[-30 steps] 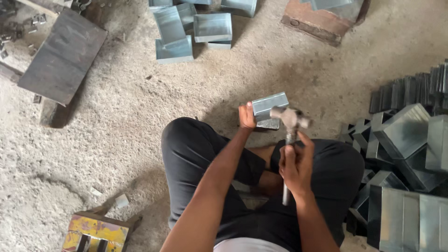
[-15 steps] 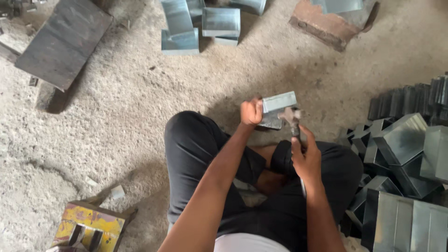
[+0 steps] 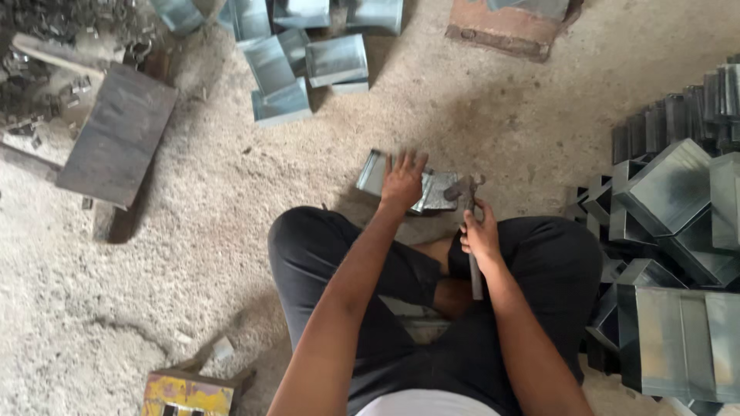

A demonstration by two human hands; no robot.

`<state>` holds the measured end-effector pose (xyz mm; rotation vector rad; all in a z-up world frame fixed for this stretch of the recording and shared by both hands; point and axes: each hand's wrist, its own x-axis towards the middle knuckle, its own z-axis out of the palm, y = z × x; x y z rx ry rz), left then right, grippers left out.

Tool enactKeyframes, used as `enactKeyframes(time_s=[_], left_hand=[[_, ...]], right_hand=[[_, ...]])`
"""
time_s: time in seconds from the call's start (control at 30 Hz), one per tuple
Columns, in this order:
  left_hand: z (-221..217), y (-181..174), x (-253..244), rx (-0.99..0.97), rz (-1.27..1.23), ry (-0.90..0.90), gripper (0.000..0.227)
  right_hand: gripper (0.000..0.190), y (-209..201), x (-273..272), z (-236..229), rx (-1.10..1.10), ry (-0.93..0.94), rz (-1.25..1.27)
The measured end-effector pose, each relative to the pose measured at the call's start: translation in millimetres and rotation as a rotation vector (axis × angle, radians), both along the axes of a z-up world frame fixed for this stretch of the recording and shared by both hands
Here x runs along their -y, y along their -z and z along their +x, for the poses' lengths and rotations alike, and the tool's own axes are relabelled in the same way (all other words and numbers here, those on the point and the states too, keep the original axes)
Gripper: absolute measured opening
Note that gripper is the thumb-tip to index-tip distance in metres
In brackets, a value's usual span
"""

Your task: The person sits on the floor and uses a hammer to strike a small metal piece placed on a metal block. They repeatedly pick up metal pieces, position them, and hammer them to shape or flatten them.

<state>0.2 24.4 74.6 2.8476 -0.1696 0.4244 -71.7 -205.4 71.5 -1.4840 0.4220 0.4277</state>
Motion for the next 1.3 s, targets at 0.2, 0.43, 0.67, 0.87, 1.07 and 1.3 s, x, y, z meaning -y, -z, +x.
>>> enactKeyframes(time_s=[0.2,0.43,0.67,0.87,1.07,1.3], left_hand=[[5.3,-7.1,-0.8,-0.480,0.181,0.094,0.060],[4.9,37.7,-18.1,-0.156,0.157,0.124,0.039],[16.5,53.4,-18.7,-0.143,0.124,0.125,0.018],[-6.8,37.9,-15.5,-0.200,0.115,0.114,0.020],[-8.2,-27.3,-6.8,0.129,0.140,0.056,0.041],[-17.2,-52.7,8.0,0.009,0.186,0.066,0.031]], right_hand=[[0.045,-11.0,-7.9,-12.6,0.424,-0.108,-0.515],[0.048,-72.4,-22.8,-19.9,0.694,-0.145,-0.569],[0.046,-69.5,-48.5,12.2,0.940,-0.365,-0.745],[0.044,-11.7,-23.3,-10.0,0.531,-0.274,-0.753],[0.043,9.2,-12.4,-9.6,0.208,-0.053,-0.185],[0.039,-16.0,-28.0,7.5,0.091,0.021,-0.170]])
